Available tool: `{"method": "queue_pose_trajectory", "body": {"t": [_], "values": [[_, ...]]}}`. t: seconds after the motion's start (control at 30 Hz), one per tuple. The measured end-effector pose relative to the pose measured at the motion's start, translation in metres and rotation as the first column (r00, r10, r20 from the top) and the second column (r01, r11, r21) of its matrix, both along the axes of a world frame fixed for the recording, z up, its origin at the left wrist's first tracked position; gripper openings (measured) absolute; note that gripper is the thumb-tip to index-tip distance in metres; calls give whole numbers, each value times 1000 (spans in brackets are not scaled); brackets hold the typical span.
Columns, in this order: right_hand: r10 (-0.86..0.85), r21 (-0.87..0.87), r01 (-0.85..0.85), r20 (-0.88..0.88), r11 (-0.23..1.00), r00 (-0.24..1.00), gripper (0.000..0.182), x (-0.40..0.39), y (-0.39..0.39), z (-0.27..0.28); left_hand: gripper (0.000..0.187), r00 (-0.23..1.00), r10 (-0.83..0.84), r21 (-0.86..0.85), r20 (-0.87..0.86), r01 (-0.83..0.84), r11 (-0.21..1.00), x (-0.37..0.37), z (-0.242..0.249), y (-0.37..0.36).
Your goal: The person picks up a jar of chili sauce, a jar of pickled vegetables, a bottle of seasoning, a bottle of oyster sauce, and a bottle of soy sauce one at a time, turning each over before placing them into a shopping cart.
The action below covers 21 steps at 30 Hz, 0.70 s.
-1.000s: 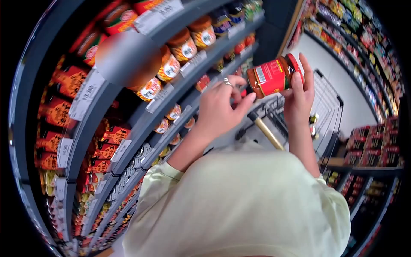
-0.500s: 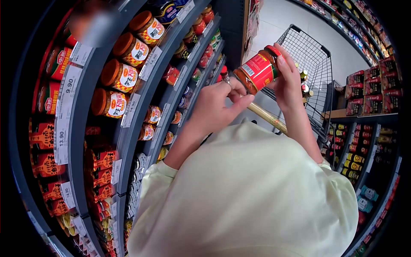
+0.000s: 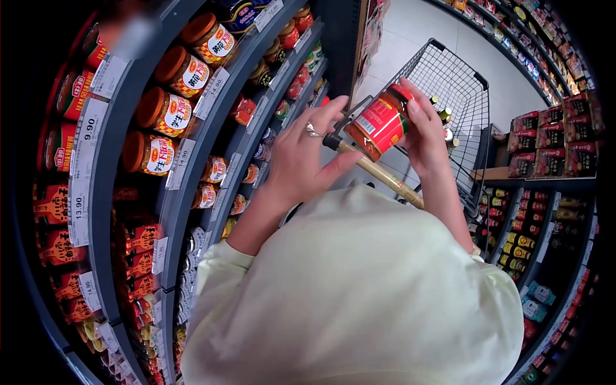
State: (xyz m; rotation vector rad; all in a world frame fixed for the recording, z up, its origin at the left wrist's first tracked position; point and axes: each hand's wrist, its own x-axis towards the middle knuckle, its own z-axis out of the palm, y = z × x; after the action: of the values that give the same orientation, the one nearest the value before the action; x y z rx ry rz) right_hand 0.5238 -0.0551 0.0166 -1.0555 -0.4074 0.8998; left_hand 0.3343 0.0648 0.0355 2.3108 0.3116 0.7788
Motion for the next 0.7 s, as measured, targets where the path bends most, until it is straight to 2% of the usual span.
{"method": "queue_pose_trajectory", "body": {"t": [0.03, 0.1, 0.13, 0.17, 0.2, 0.23, 0.27, 0.3, 0.37, 0.4, 0.43, 0.5, 0.53, 0.57, 0.63, 0.7], "values": [[25, 25, -25, 8, 999, 1000, 58, 3, -2, -3, 77, 1000, 8, -1, 9, -8, 1000, 0, -6, -2], [15, 22, -16, 17, 1000, 1000, 58, 2, -4, 1, 95, 995, -40, -354, -94, 4, 935, -2, -21, -3], [17, 25, -18, 16, 1000, 1000, 58, 3, -4, 3, 104, 984, -133, -490, -117, 59, 870, -2, -26, -4], [22, 12, -22, 34, 1000, 999, 59, 3, -5, 4, 104, 984, -132, -488, -120, 58, 871, 0, -29, -6], [25, -1, -25, 49, 1000, 998, 60, 3, -5, 4, 104, 983, -185, -699, -3, 131, 704, 3, -32, -10], [23, 0, -23, 43, 1000, 999, 60, 3, -4, 2, 104, 971, -203, -851, 123, 209, 482, 7, -35, -14], [24, -33, -21, 87, 999, 996, 62, 2, -3, 1, 98, 959, -201, -862, 201, 270, 429, 10, -38, -16], [26, -66, -18, 132, 998, 991, 64, 2, -3, 0, 98, 959, -205, -863, 197, 269, 428, 13, -38, -20], [46, -98, -31, 153, 995, 987, 66, 1, -2, 4, 87, 969, -145, -877, 201, 244, 414, 17, -34, -28], [61, -107, -45, 150, 993, 987, 66, -1, -2, 6, 75, 986, -99, -917, 134, 161, 364, 18, -30, -29], [75, -116, -58, 146, 992, 986, 67, -2, -1, 7, 75, 986, -99, -918, 133, 160, 363, 17, -30, -28], [81, -100, -63, 193, 993, 978, 63, -1, -2, 5, 68, 983, -57, -942, 175, 184, 281, 15, -29, -26], [119, -33, -115, 139, 993, 983, 61, 3, -3, 3, 64, 981, -41, -958, 191, 196, 210, 14, -30, -26], [161, 40, -165, 88, 986, 983, 60, 6, -2, 2, 64, 981, -40, -957, 191, 195, 216, 13, -31, -26], [131, 76, -140, 116, 987, 985, 57, 6, 3, 0, 60, 952, -15, -952, 306, 306, -5, 11, -32, -26], [224, 22, -228, 106, 973, 969, 56, 10, 2, -1, 60, 944, -51, -945, 326, 327, 9, 10, -39, -25]]}}
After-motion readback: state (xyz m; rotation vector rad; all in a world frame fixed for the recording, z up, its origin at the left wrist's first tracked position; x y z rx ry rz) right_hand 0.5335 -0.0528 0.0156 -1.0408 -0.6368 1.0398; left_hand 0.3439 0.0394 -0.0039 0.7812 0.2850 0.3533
